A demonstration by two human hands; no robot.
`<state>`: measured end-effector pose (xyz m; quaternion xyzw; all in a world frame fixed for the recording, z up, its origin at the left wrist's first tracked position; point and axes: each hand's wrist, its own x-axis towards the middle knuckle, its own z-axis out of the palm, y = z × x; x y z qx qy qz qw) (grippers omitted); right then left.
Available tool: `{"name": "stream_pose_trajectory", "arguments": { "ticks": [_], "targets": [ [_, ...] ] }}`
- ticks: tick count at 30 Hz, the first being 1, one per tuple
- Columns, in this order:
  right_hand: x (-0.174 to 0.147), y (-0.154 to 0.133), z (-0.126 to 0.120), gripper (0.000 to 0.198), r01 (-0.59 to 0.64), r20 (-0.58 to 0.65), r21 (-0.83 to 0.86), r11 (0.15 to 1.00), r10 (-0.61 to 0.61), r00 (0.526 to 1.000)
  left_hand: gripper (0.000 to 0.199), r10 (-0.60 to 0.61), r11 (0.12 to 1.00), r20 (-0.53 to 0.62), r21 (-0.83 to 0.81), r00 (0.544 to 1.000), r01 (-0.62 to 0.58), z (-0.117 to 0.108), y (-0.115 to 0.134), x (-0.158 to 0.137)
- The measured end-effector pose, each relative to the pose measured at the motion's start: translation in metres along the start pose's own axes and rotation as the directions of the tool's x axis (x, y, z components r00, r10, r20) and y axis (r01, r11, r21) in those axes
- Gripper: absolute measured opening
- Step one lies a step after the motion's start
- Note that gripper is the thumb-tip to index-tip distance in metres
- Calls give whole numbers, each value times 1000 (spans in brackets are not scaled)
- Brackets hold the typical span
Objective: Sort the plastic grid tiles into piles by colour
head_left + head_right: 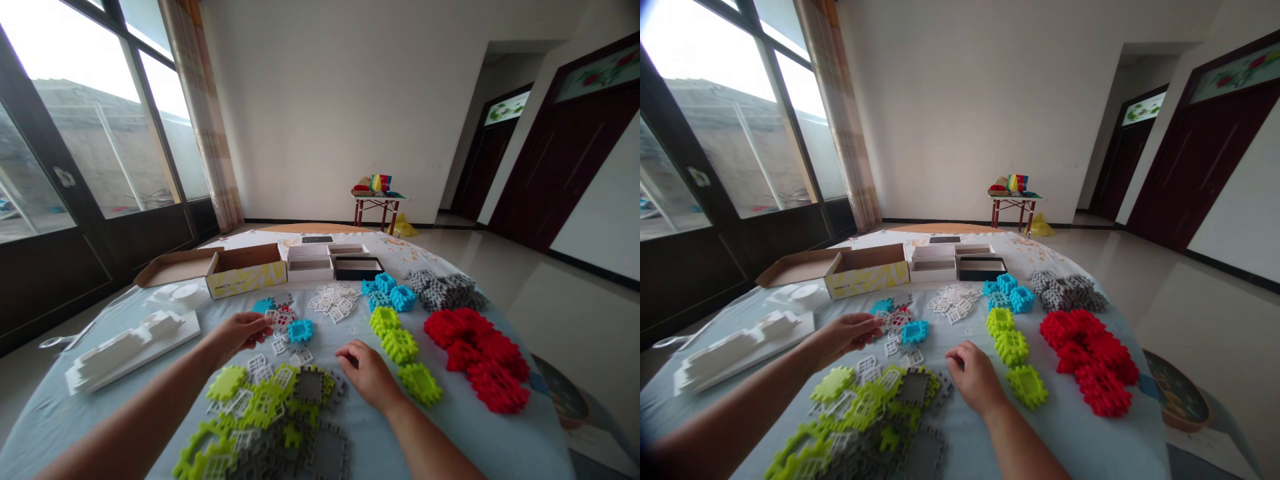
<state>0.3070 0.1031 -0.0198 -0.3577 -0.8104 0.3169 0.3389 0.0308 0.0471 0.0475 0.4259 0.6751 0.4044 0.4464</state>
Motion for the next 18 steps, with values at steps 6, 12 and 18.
{"name": "stream_pose_trajectory", "arguments": {
  "ticks": [6, 12, 18],
  "targets": [
    [0, 1, 0, 18, -10, 7, 13, 1000, 10, 1000, 45, -3, 997, 46, 74, 999, 0, 45, 14, 38],
    [1, 3, 1, 17, -33, 9, 52, 998, 33, 999, 54, 103, 994, 22, 40, 994, -104, 83, 42, 84],
    [1, 2, 0, 16, -28, 0, 54, 998, 28, 1000, 72, 240, 967, -75, 109, 968, -231, 82, 45, 97]
  ]
}}
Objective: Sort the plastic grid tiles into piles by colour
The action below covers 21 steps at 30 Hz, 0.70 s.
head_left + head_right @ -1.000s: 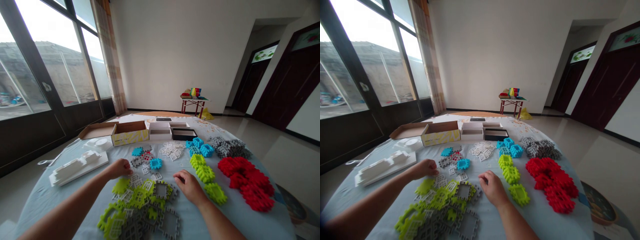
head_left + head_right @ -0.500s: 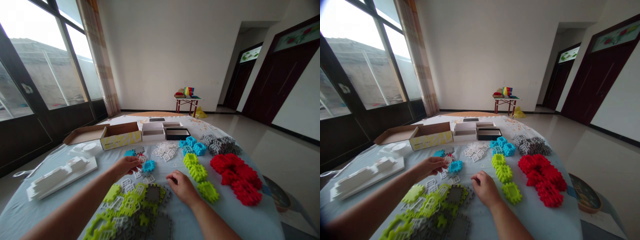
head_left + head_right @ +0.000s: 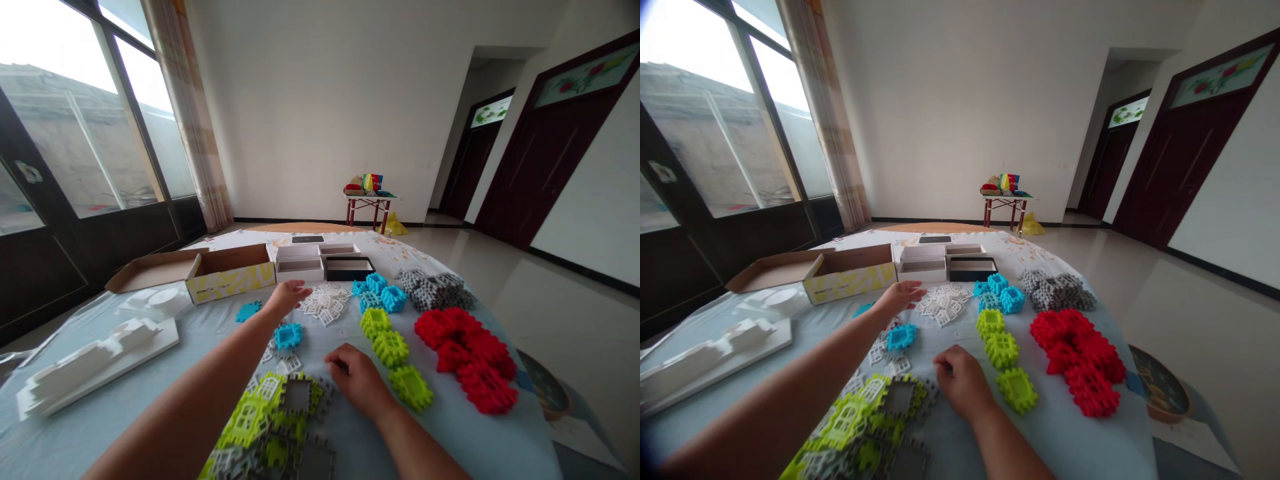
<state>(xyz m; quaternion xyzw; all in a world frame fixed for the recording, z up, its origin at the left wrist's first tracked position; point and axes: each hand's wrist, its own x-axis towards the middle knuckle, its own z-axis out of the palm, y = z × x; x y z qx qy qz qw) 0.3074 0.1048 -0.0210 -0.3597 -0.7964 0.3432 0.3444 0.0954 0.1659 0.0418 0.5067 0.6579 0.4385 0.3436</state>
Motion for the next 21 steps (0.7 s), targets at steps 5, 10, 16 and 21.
{"name": "stream_pose_trajectory", "arguments": {
  "ticks": [5, 10, 16, 21],
  "targets": [
    [0, 1, 0, 17, 7, 25, -30, 1000, -6, 1000, 47, 98, 982, -60, 169, 993, -86, -36, -22, -38],
    [-1, 7, 1, 18, 44, 24, -45, 998, -43, 999, 37, 157, 947, -105, 297, 982, -119, -70, -45, -106],
    [-2, 9, 1, 19, 61, 24, -40, 997, -60, 998, 35, 238, 791, -3, 581, 971, -192, -95, -60, -161],
    [-3, 9, 2, 19, 59, 20, -40, 997, -58, 998, 39, 187, 694, 49, 700, 981, -167, -99, -65, -157]
  ]
}}
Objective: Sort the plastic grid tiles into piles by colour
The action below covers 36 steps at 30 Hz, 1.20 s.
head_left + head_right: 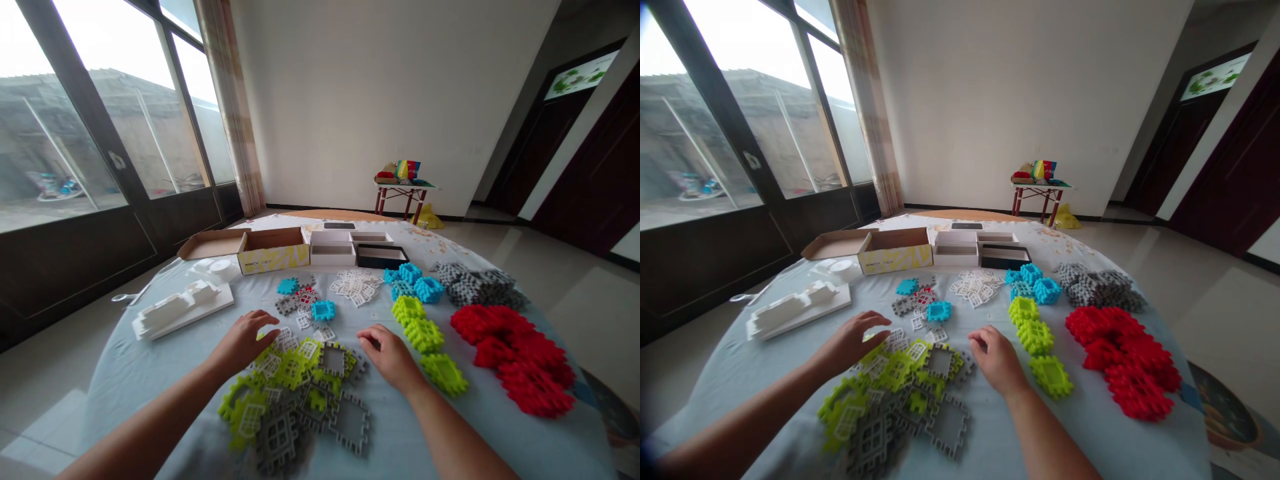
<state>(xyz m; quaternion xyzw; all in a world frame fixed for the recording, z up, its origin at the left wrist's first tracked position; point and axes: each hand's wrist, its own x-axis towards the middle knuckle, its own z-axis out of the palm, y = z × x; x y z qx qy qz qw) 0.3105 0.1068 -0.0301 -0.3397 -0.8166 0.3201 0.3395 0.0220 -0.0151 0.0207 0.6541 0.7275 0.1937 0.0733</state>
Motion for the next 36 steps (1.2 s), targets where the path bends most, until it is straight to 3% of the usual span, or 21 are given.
{"name": "stream_pose_trajectory", "arguments": {
  "ticks": [4, 9, 17, 21, 25, 28, 31, 36],
  "targets": [
    [-1, 0, 0, 20, -5, -4, -13, 1000, 5, 1000, 31, -42, 995, 93, 99, 995, 32, 5, 9, 10],
    [-1, -2, 0, 20, -4, -5, -17, 1000, 4, 1000, 22, -82, 987, 117, 147, 990, 65, 7, 21, 14],
    [0, -5, -1, 19, -10, -9, -11, 1000, 10, 1000, 19, -113, 991, 107, 89, 988, 103, 8, 10, 19],
    [0, -8, -1, 18, -18, -16, -16, 1000, 18, 1000, 30, -85, 994, -7, -74, 996, 85, 5, 8, 21],
    [1, -10, -1, 18, -28, -22, -26, 999, 28, 999, 38, -131, 938, -83, -332, 988, 96, 1, 22, 31],
    [2, -11, -1, 18, -39, -23, -28, 999, 39, 999, 39, -134, 852, 18, -509, 991, 124, 7, 40, 48],
    [3, -11, -1, 18, -45, -25, -20, 999, 44, 999, 40, -112, 788, 172, -585, 979, 193, 23, 56, 74],
    [4, -10, -2, 18, -60, -5, 13, 998, 60, 998, 44, -138, 758, 176, -614, 975, 218, 45, 80, 124]
  ]
}}
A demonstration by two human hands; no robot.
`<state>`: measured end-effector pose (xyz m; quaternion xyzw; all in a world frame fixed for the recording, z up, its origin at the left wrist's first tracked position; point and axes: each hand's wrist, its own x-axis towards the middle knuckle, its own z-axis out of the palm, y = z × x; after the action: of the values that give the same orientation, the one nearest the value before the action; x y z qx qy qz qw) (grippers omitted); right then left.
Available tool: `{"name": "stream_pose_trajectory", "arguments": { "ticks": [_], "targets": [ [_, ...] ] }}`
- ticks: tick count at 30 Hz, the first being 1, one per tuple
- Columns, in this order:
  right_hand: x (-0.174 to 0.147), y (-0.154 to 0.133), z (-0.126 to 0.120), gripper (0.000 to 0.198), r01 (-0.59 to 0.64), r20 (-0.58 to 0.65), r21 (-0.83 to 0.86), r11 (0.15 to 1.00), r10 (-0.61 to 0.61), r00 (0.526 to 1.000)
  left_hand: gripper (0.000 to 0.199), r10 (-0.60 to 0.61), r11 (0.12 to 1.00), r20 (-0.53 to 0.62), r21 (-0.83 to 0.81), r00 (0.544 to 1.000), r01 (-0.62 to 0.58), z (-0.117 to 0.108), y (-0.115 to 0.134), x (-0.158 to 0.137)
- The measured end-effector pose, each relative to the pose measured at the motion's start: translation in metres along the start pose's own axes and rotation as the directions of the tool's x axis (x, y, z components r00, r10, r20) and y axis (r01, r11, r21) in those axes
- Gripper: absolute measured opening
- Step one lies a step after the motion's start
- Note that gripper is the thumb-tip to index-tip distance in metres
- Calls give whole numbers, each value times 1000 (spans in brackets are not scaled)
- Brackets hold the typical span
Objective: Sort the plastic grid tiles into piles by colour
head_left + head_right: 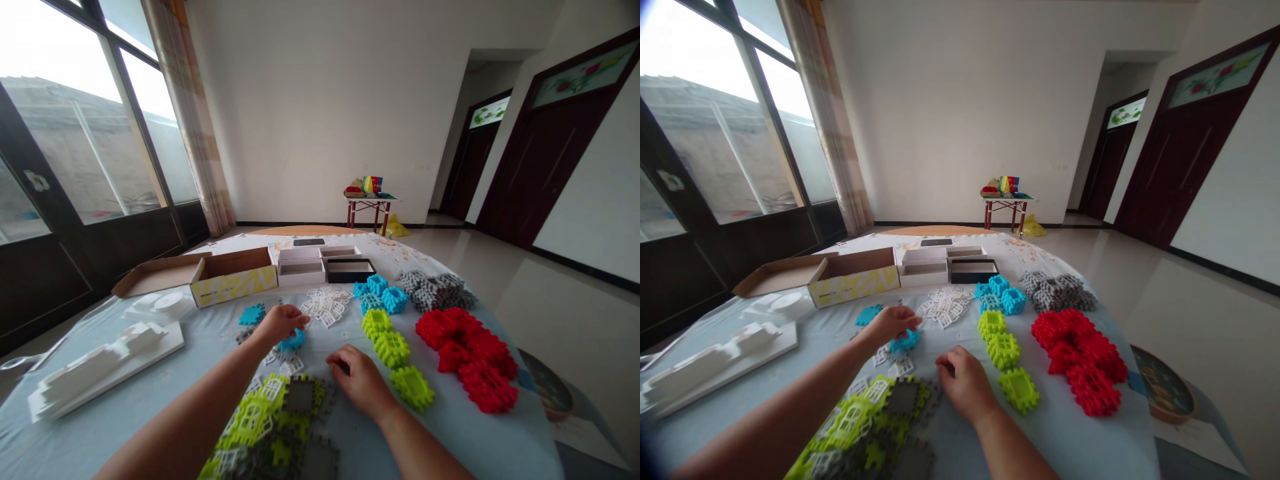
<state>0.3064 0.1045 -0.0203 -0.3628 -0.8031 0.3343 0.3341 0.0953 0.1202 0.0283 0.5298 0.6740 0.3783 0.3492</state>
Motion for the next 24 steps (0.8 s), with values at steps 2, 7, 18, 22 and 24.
{"name": "stream_pose_trajectory", "arguments": {
  "ticks": [2, 7, 18, 22, 24],
  "targets": [
    [0, 1, 0, 17, -14, 2, 13, 1000, 14, 1000, 51, 8, 999, -51, -34, 999, -9, 7, 8, 15],
    [-1, 1, 0, 17, -8, -5, 25, 1000, 9, 1000, 64, 60, 998, -168, -12, 984, -63, 10, 11, 29],
    [-2, 3, 0, 17, 34, -6, -16, 999, -34, 999, 38, 209, 940, 4, 276, 978, -202, -34, -26, -53],
    [-3, 3, 0, 17, 36, -5, -16, 999, -36, 999, 36, 205, 910, 44, 360, 978, -207, -51, -28, -67],
    [-2, 3, 0, 17, 36, -5, -14, 999, -36, 999, 35, 194, 872, 86, 441, 977, -212, -60, -27, -70]
  ]
}}
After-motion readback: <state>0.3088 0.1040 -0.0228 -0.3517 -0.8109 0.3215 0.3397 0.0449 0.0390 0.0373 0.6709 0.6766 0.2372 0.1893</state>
